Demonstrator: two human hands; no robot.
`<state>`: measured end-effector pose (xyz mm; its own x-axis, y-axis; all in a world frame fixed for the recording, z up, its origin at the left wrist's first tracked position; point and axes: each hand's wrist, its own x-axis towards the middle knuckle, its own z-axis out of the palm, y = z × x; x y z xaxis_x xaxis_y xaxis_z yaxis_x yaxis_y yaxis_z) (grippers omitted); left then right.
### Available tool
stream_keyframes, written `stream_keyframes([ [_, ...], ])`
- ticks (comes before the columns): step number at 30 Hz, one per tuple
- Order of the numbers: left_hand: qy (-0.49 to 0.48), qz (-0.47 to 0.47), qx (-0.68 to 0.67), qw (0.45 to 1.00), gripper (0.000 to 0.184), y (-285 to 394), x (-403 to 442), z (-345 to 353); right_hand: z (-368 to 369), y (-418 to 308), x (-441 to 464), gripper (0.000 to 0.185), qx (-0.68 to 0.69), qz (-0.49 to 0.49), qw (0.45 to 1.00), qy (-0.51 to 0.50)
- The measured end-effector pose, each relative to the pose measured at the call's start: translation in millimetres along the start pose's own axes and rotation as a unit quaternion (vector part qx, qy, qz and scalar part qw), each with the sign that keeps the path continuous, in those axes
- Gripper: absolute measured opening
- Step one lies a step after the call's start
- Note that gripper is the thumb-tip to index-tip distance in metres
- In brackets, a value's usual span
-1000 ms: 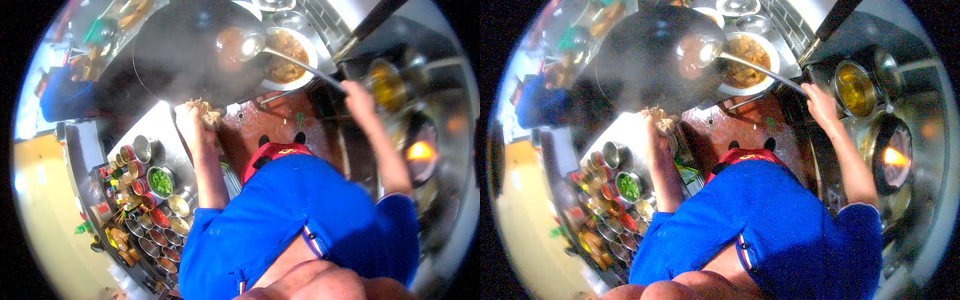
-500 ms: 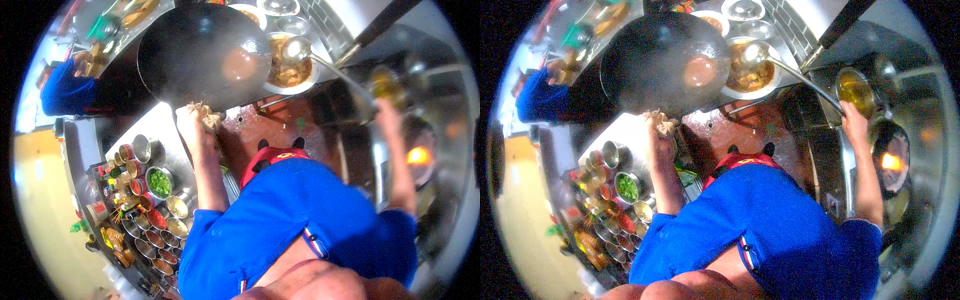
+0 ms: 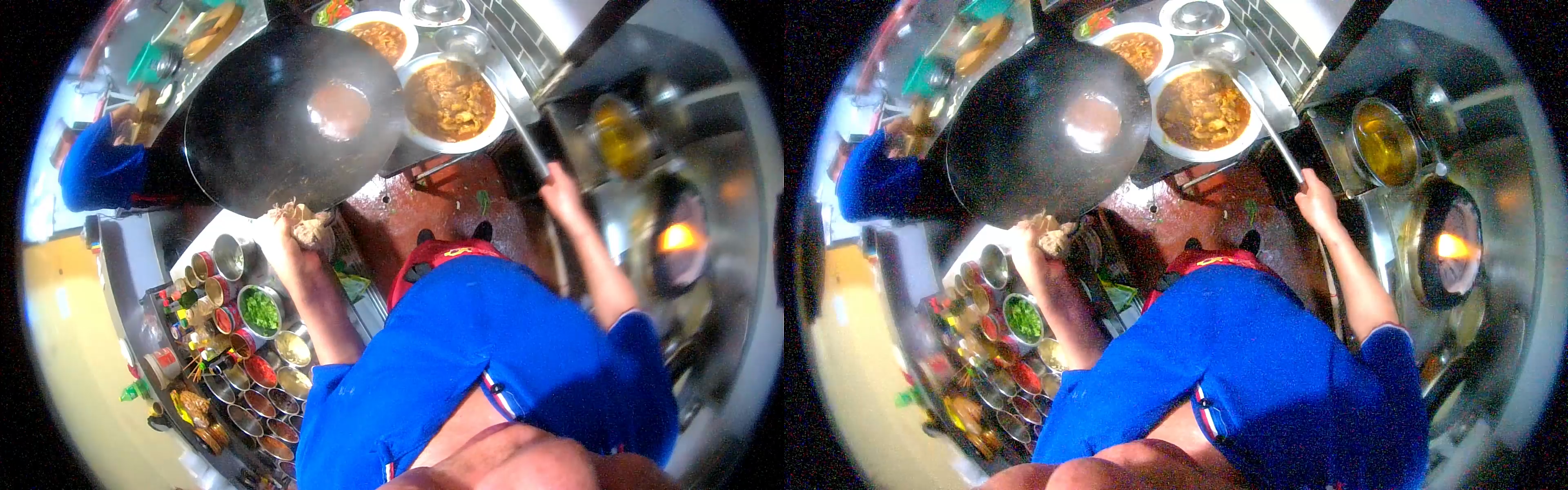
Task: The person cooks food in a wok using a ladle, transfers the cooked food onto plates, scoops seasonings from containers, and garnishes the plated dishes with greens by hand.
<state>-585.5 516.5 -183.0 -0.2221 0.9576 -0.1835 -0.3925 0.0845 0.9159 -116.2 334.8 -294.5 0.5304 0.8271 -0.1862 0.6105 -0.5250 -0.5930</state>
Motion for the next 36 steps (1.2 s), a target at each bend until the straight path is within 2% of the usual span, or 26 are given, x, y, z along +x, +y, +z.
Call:
stream_keyframes([
  [6,-0.023,0.0,0.005,1.0,0.019,7.3,9.7,-18.1,7.9,-0.1,-26.7,0.039,-0.037,0.042,0.998,-0.014],
  [11,-0.042,0.003,0.002,0.999,0.021,7.7,17.5,-31.8,23.8,16.6,-16.8,0.037,-0.018,-0.016,0.997,0.067],
  [14,-0.045,0.003,-0.009,0.999,0.023,17.7,10.2,-31.0,19.0,-16.0,-38.0,0.036,0.089,0.021,0.991,0.095],
  [15,-0.06,-0.011,-0.005,0.998,0.025,22.2,6.5,-29.5,22.4,-14.3,-43.1,0.034,0.108,-0.007,0.988,0.114],
  [18,-0.093,-0.046,-0.014,0.994,0.026,28.7,-12.1,-22.9,8.7,-50.1,-80.3,0.033,0.258,0.072,0.961,0.067],
  [19,-0.069,-0.07,-0.004,0.995,0.027,31.2,-23.0,-15.4,10.2,-54.0,-91.2,0.031,0.31,0.064,0.945,0.077],
  [22,-0.125,-0.093,-0.001,0.988,0.028,29.5,-54.4,-7.9,9.3,-45.7,-124.4,0.03,0.345,0.061,0.932,0.088],
  [23,-0.113,-0.103,-0.022,0.988,0.03,28.7,-69.3,-0.5,3.1,-48.1,-138.8,0.03,0.358,0.063,0.928,0.085],
  [26,-0.184,-0.161,0.0,0.97,0.03,14.4,-97.2,0.0,-4.0,-23.9,-181.4,0.03,0.37,0.075,0.922,0.085],
  [29,-0.287,-0.15,-0.007,0.946,0.033,-8.8,-131.3,19.7,-22.8,7.6,-234.7,0.026,0.297,0.09,0.946,0.097],
  [30,-0.296,-0.154,-0.001,0.943,0.033,-16.6,-146.7,30.0,-30.2,20.2,-255.0,0.026,0.263,0.104,0.954,0.103],
  [31,-0.305,-0.162,0.008,0.939,0.033,-24.8,-165.1,40.6,-39.3,29.0,-274.6,0.028,0.255,0.094,0.955,0.115],
  [32,-0.309,-0.175,0.025,0.934,0.033,-43.0,-174.3,45.9,-39.4,40.2,-290.6,0.032,0.175,0.093,0.973,0.117],
  [34,-0.305,-0.166,0.069,0.935,0.033,-48.6,-225.7,68.7,-84.0,34.9,-348.3,0.035,0.184,0.127,0.967,0.124],
  [36,-0.382,-0.157,0.052,0.909,0.035,-85.2,-235.7,76.2,-90.6,70.2,-386.4,0.041,0.108,0.121,0.98,0.115],
])
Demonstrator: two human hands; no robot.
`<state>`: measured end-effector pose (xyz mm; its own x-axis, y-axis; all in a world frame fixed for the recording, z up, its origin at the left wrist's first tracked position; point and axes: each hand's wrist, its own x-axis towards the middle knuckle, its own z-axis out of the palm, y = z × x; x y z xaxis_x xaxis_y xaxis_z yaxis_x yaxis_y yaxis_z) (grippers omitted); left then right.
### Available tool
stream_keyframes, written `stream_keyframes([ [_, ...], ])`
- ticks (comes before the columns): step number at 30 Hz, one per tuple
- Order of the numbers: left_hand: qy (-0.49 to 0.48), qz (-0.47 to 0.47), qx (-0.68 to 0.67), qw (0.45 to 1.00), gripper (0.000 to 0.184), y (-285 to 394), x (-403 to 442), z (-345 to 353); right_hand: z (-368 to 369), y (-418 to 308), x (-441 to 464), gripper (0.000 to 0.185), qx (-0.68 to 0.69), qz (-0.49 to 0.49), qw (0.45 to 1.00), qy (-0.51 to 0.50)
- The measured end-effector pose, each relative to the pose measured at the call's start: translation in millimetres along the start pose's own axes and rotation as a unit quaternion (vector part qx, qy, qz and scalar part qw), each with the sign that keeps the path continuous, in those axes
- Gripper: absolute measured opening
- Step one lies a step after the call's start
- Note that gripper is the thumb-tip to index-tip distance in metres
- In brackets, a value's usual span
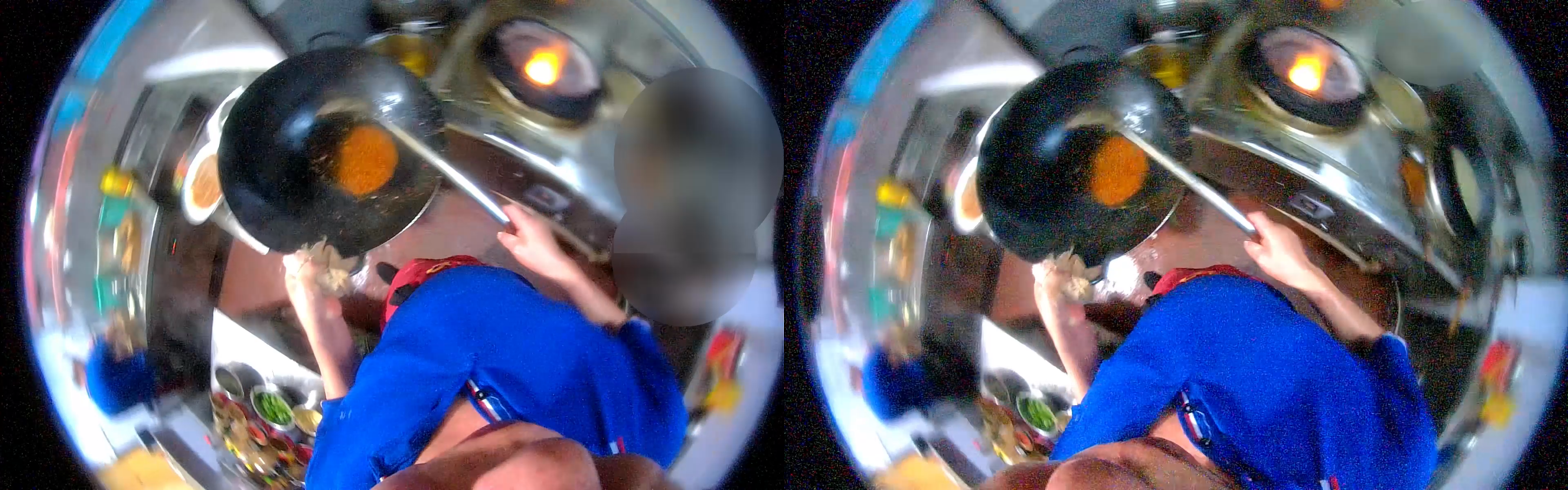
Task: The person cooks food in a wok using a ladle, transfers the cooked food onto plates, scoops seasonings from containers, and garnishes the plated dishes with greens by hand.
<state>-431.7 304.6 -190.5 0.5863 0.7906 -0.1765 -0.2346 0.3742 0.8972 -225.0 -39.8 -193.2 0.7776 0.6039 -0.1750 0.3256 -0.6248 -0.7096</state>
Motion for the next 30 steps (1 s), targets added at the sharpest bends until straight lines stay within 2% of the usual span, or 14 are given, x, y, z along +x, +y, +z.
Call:
stream_keyframes([
  [2,-0.034,-0.014,-0.027,0.999,0.029,7.5,-17.3,74.1,-27.3,12.6,-18.6,0.039,-0.008,-0.018,1.0,0.021],
  [3,-0.011,-0.124,-0.027,0.992,0.028,-23.7,2.9,65.6,-25.7,15.2,-18.3,0.036,-0.019,0.045,0.998,-0.033],
  [4,-0.029,-0.153,-0.048,0.987,0.028,-44.0,21.2,75.4,-27.7,28.8,-8.6,0.034,-0.029,0.041,0.998,-0.024],
  [6,-0.084,-0.146,0.037,0.985,0.028,-48.4,44.5,151.4,-32.6,51.1,16.8,0.03,-0.021,0.069,0.997,-0.01],
  [9,-0.146,-0.157,0.006,0.977,0.016,-88.5,133.7,235.8,-34.8,68.6,96.7,0.029,-0.015,0.108,0.994,0.031],
  [10,-0.189,-0.136,-0.014,0.972,0.014,-70.6,12.4,227.9,-37.5,65.9,-41.2,0.03,-0.001,0.111,0.992,0.052],
  [11,-0.217,-0.124,0.012,0.968,0.013,-80.7,3.6,228.9,-18.9,72.7,-53.5,0.03,-0.004,0.113,0.991,0.071],
  [15,-0.297,-0.099,0.045,0.949,0.016,-139.4,44.3,307.5,-33.1,97.5,-26.8,0.032,0.084,0.175,0.978,0.069],
  [19,-0.404,-0.112,0.099,0.903,0.022,-149.9,45.3,405.2,-8.3,135.9,24.2,0.034,0.177,0.161,0.948,0.208],
  [22,-0.436,0.159,0.336,0.82,0.027,-175.4,57.0,464.1,-9.9,157.6,71.6,0.038,0.191,0.163,0.92,0.3],
  [23,-0.439,0.222,0.397,0.775,0.041,-179.9,61.7,482.3,-15.5,159.4,87.0,0.04,0.199,0.166,0.905,0.337],
  [26,-0.474,0.301,0.455,0.691,0.051,-185.4,68.8,519.0,-26.4,153.9,121.8,0.039,0.271,0.183,0.857,0.398],
  [29,-0.506,0.311,0.457,0.663,0.044,-195.8,95.9,552.3,-61.2,148.5,138.2,0.037,0.377,0.243,0.837,0.314],
  [30,-0.548,0.183,0.378,0.723,0.032,-211.4,125.9,557.4,-70.5,149.4,143.0,0.037,0.384,0.254,0.836,0.298],
])
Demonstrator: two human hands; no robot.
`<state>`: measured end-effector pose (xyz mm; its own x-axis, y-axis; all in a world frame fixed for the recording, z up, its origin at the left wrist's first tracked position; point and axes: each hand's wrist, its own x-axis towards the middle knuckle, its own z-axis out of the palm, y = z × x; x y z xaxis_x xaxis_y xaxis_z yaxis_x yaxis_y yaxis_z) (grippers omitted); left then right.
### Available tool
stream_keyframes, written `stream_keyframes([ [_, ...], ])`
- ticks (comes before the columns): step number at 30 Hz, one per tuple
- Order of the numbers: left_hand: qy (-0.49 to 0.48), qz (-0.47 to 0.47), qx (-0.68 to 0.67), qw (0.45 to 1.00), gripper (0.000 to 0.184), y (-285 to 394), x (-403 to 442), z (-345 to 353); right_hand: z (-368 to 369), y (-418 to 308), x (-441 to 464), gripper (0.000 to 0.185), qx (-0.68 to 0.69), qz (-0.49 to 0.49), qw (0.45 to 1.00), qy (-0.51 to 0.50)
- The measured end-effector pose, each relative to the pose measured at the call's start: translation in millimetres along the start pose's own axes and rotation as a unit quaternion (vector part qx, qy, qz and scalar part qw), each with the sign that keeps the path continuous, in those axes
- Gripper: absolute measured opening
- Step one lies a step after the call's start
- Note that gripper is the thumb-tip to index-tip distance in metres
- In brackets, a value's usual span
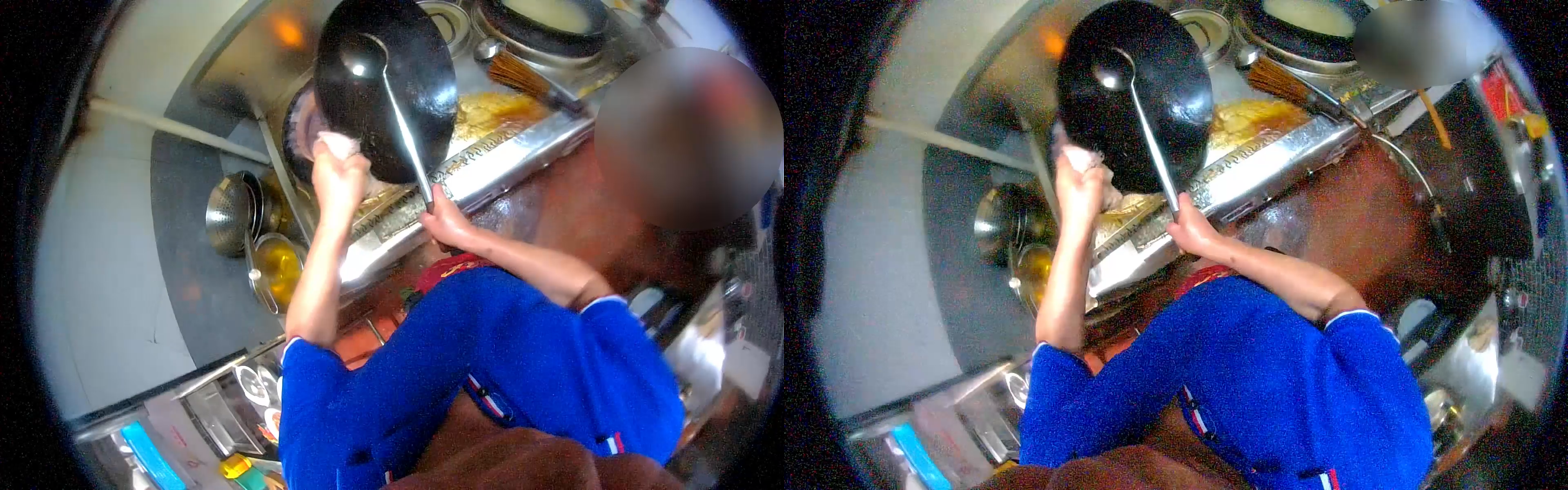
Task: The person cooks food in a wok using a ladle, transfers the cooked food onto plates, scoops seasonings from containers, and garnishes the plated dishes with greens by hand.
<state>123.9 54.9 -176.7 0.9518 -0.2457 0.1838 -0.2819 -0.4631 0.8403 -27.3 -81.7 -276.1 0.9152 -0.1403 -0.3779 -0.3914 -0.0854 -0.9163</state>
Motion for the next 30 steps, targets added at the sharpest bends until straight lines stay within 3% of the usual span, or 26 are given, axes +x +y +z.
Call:
stream_keyframes([
  [1,-0.019,-0.076,-0.125,0.989,0.029,-1.1,-0.8,-3.4,-9.0,2.1,0.1,0.037,0.003,0.033,0.999,-0.037],
  [2,-0.032,-0.152,-0.25,0.956,0.026,-2.9,-0.5,-12.9,-15.5,13.5,6.3,0.035,-0.091,-0.053,0.994,0.008],
  [3,-0.03,-0.189,-0.36,0.913,0.02,-29.9,7.8,-20.8,-28.1,12.1,15.7,0.035,-0.098,-0.094,0.991,0.013],
  [4,0.019,-0.211,-0.377,0.902,0.012,-28.4,6.0,-25.2,-41.0,-0.1,16.5,0.036,-0.104,-0.136,0.985,0.019],
  [6,-0.036,-0.274,-0.401,0.873,0.019,-85.4,9.7,-43.5,-76.3,-37.1,7.8,0.037,-0.044,-0.065,0.997,-0.021],
  [7,-0.029,-0.274,-0.47,0.838,0.02,-119.9,6.2,-42.5,-89.4,-38.0,14.1,0.041,-0.034,-0.051,0.998,-0.017],
  [8,-0.025,-0.269,-0.535,0.8,0.021,-139.4,-5.8,-39.1,-106.4,-30.5,15.0,0.041,-0.04,-0.097,0.994,0.018],
  [9,0.009,-0.297,-0.504,0.811,0.01,-140.9,-13.3,-36.4,-124.4,-63.4,9.2,0.041,-0.033,-0.031,0.998,0.032],
  [10,-0.013,-0.338,-0.551,0.763,0.014,-159.7,-21.1,-35.8,-143.8,-66.7,22.1,0.044,-0.055,-0.027,0.996,0.064],
  [12,0.039,-0.357,-0.539,0.762,0.032,-153.1,-36.7,-25.0,-182.5,-62.3,53.6,0.046,-0.066,-0.023,0.99,0.125],
  [14,0.099,-0.359,-0.557,0.742,0.025,-119.2,-36.4,-11.3,-217.9,-65.5,98.2,0.045,-0.136,-0.002,0.982,0.132],
  [15,0.011,-0.244,-0.645,0.724,0.023,-145.8,-45.5,-0.3,-227.1,-80.7,107.2,0.039,-0.177,0.003,0.971,0.162],
  [16,0.114,-0.386,-0.516,0.756,0.019,-133.9,-31.6,14.9,-248.8,-68.6,137.3,0.03,-0.23,-0.034,0.964,0.131],
  [17,0.074,-0.338,-0.512,0.786,0.018,-155.2,-26.1,22.8,-248.9,-81.3,152.2,0.026,-0.252,-0.016,0.958,0.136],
  [18,0.135,-0.286,-0.548,0.774,0.016,-113.8,-19.3,28.4,-248.4,-95.0,166.2,0.023,-0.274,0.002,0.952,0.14],
  [19,0.136,-0.258,-0.525,0.8,0.017,-141.0,-21.2,43.2,-259.5,-86.7,181.3,0.021,-0.312,0.031,0.943,0.115],
  [20,0.183,-0.294,-0.545,0.764,0.011,-146.7,-14.4,49.7,-270.6,-78.5,196.7,0.02,-0.35,0.058,0.931,0.087],
  [21,0.199,-0.281,-0.524,0.779,0.012,-149.2,-7.6,54.1,-281.8,-70.2,212.5,0.019,-0.388,0.083,0.916,0.058],
  [22,0.208,-0.268,-0.503,0.795,0.013,-153.0,-3.4,59.8,-288.7,-64.3,215.8,0.017,-0.166,0.099,0.981,0.03],
  [23,0.214,-0.265,-0.493,0.8,0.013,-199.2,-2.5,80.6,-304.1,-55.7,221.1,0.016,0.066,0.12,0.991,0.003],
  [24,0.201,-0.266,-0.509,0.793,0.016,-189.6,-5.9,80.5,-319.9,-49.2,226.2,0.015,0.296,0.137,0.945,-0.023],
  [25,0.188,-0.263,-0.526,0.787,0.019,-167.8,-7.2,75.7,-334.7,-52.3,228.8,0.015,0.493,0.248,0.83,-0.085],
  [28,0.202,-0.288,-0.536,0.768,0.033,-102.9,-11.2,67.2,-336.2,-68.8,194.8,0.021,0.559,0.22,0.784,-0.156],
  [29,0.219,-0.298,-0.551,0.748,0.036,-88.5,-14.6,67.6,-331.2,-76.1,176.6,0.029,0.456,0.109,0.877,-0.105],
  [30,0.25,-0.304,-0.561,0.728,0.04,-80.7,-23.0,63.3,-329.6,-80.9,173.1,0.031,0.388,0.066,0.916,-0.073],
])
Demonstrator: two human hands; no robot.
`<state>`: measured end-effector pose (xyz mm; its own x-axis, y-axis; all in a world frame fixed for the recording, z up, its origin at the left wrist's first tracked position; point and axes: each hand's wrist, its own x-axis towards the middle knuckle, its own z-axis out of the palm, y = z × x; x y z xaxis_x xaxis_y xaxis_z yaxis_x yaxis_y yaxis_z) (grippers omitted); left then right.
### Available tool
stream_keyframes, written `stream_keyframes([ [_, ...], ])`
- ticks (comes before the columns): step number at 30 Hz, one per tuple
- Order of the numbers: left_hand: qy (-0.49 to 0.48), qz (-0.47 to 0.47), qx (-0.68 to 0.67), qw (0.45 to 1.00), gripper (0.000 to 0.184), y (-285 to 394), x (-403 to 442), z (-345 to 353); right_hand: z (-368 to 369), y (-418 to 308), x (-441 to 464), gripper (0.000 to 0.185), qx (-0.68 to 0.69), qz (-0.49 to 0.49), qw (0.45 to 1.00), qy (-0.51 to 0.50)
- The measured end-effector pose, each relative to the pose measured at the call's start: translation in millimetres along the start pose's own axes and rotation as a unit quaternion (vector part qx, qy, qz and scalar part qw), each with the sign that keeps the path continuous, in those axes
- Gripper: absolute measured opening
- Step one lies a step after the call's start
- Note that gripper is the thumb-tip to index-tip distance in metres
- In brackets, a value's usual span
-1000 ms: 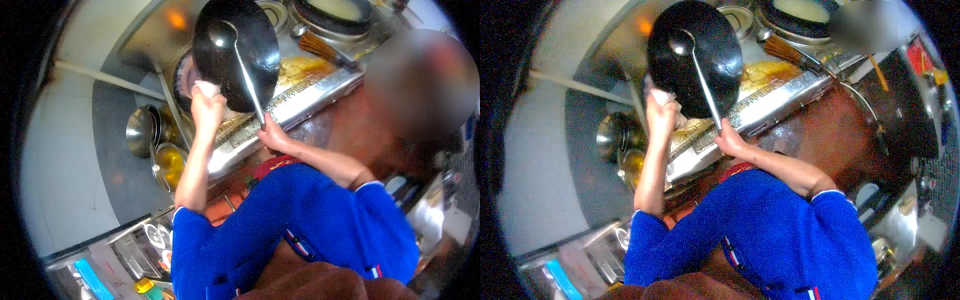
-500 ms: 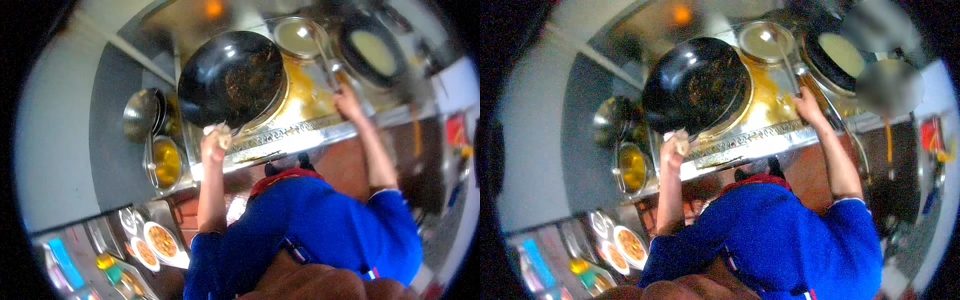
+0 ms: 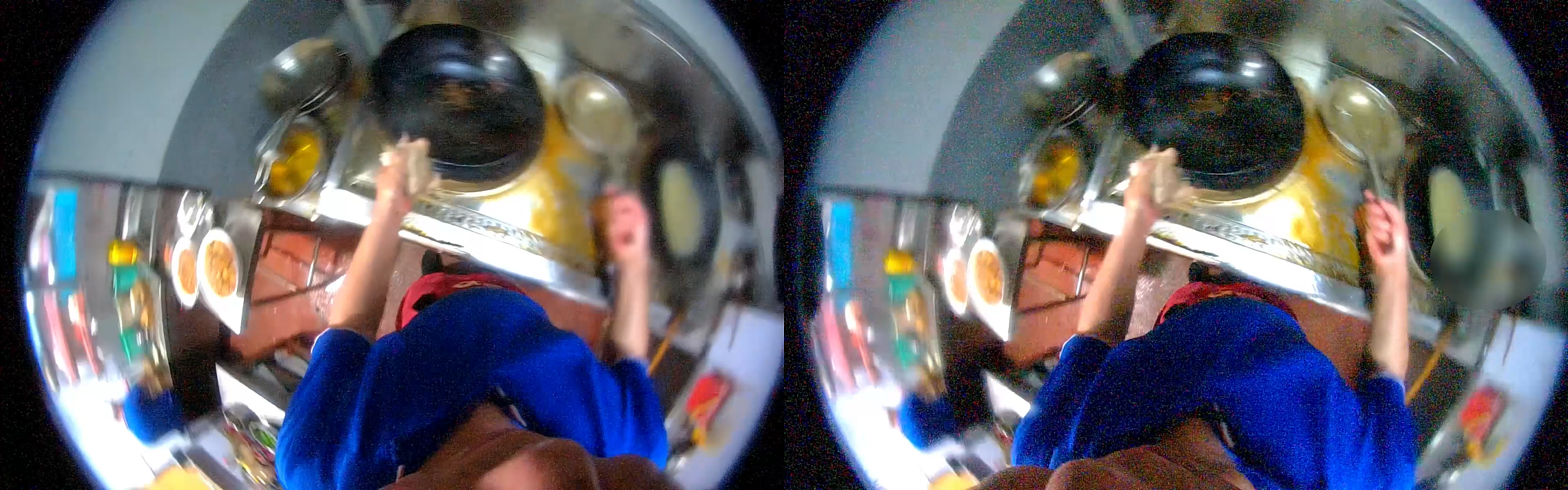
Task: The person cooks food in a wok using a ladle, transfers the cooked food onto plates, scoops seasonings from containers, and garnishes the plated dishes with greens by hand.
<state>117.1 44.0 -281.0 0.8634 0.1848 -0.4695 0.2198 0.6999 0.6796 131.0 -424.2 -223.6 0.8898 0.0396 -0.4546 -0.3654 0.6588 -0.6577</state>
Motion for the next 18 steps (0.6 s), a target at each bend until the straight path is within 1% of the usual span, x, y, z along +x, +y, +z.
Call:
stream_keyframes([
  [1,0.008,0.064,0.019,0.998,0.048,-15.7,10.9,-28.9,0.1,-5.0,-3.0,0.033,-0.025,-0.012,0.999,0.022],
  [2,0.008,0.03,0.035,0.999,0.047,-22.5,7.0,-47.2,-1.3,-11.5,-3.7,0.035,-0.028,-0.001,0.999,0.042],
  [3,0.05,0.045,0.122,0.99,0.042,-29.5,5.2,-58.4,-1.6,-17.0,-2.9,0.036,-0.029,0.017,0.998,0.048],
  [4,0.117,0.018,0.117,0.986,0.039,-20.4,-20.8,-44.0,-0.4,-20.8,-2.7,0.038,-0.032,0.044,0.998,0.042],
  [5,0.091,0.043,0.151,0.983,0.035,-7.7,-57.3,-28.5,-8.4,-24.7,-8.3,0.039,-0.025,0.077,0.997,0.001],
  [6,0.109,-0.055,0.021,0.992,0.029,-22.0,-69.8,-47.0,-16.3,-28.2,-13.0,0.039,-0.021,0.111,0.993,-0.041],
  [7,0.037,-0.041,-0.031,0.998,0.03,-39.2,-75.4,-69.8,-23.5,-31.3,-16.8,0.04,-0.02,0.144,0.986,-0.083],
  [8,0.0,-0.026,-0.046,0.999,0.03,-33.8,-93.7,-71.8,-38.7,-38.6,-0.9,0.041,-0.06,0.202,0.961,-0.177],
  [9,-0.011,-0.04,-0.046,0.998,0.028,-31.4,-101.9,-83.6,3.4,-31.7,-17.7,0.044,-0.207,0.155,0.961,-0.101],
  [10,-0.024,-0.055,-0.043,0.997,0.027,-32.9,-113.2,-94.3,38.7,-23.9,-42.4,0.047,-0.346,0.096,0.933,-0.021],
  [11,0.031,-0.031,-0.034,0.998,0.025,-26.4,-135.9,-85.4,45.8,-19.2,-46.8,0.046,-0.385,0.105,0.915,-0.064],
  [12,0.028,-0.024,-0.051,0.998,0.025,-30.6,-141.6,-93.5,61.1,-13.1,-55.1,0.045,-0.422,0.11,0.893,-0.108],
  [14,0.016,-0.01,-0.076,0.997,0.025,-52.5,-153.9,-112.0,82.3,3.1,-76.0,0.041,-0.443,0.149,0.882,-0.06],
  [15,0.028,0.004,-0.08,0.996,0.026,-55.5,-157.7,-117.1,84.8,13.1,-69.9,0.036,-0.417,0.166,0.89,-0.082],
  [16,0.035,0.011,-0.077,0.996,0.025,-52.8,-162.3,-118.0,78.0,21.8,-55.1,0.034,-0.363,0.173,0.911,-0.089],
  [17,0.041,0.017,-0.075,0.996,0.025,-48.9,-168.6,-117.1,62.7,31.7,-33.7,0.035,-0.379,0.111,0.91,-0.127],
  [18,0.048,0.022,-0.073,0.996,0.024,-45.8,-172.8,-117.1,62.8,33.3,-19.6,0.036,-0.417,0.079,0.895,-0.139],
])
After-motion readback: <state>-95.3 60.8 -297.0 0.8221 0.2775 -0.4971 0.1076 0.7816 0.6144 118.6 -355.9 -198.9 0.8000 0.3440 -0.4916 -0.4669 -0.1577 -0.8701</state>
